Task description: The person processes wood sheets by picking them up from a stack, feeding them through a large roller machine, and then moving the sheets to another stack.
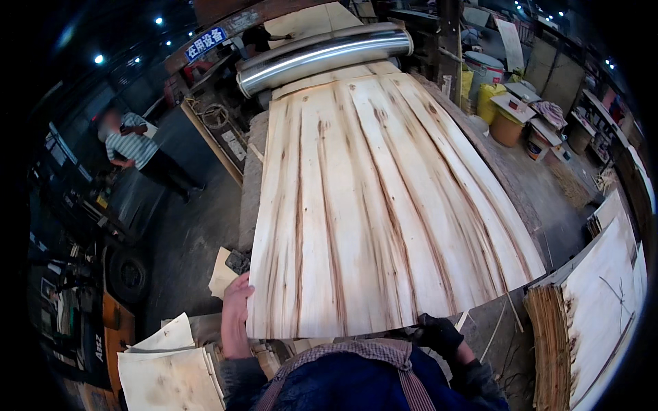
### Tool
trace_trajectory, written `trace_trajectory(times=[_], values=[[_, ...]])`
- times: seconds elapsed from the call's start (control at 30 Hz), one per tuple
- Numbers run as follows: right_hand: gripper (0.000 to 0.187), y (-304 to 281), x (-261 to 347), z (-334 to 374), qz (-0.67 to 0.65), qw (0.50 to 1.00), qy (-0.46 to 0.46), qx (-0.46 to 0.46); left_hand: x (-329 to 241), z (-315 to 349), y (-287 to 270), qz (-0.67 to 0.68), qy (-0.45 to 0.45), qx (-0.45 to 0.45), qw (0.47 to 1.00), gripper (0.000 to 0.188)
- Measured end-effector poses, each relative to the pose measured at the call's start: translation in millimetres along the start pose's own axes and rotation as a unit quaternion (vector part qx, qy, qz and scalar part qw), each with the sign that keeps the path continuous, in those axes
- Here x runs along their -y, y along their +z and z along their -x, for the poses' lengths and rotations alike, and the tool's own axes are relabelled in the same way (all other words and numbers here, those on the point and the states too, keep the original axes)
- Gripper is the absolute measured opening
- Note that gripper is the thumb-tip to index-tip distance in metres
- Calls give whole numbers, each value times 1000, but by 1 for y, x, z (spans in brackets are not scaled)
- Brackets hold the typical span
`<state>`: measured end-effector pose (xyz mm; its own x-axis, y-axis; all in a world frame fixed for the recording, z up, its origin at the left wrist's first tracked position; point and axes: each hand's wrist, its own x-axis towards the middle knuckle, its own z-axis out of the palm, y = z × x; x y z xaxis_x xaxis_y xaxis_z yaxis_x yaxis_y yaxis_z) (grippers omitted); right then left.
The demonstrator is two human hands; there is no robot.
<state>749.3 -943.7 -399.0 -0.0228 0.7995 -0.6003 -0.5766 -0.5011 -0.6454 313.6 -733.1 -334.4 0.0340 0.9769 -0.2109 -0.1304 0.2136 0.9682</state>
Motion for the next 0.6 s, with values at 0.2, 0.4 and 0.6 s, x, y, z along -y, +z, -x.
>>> trace_trajectory(times=[0.2, 0.4, 0.6], values=[[16, 3, 44, -1, 598, 765, -238, -23, 46, -18, -13, 34, -5, -11, 999, 44], [10, 5, 93, -92, 78, 965, -243, 63, 17, -48, 26, 45, -9, -40, 998, 48], [10, 57, 184, -204, -162, 951, -151, 216, 86, -52, 7, -314, 17, -145, 938, 60]])
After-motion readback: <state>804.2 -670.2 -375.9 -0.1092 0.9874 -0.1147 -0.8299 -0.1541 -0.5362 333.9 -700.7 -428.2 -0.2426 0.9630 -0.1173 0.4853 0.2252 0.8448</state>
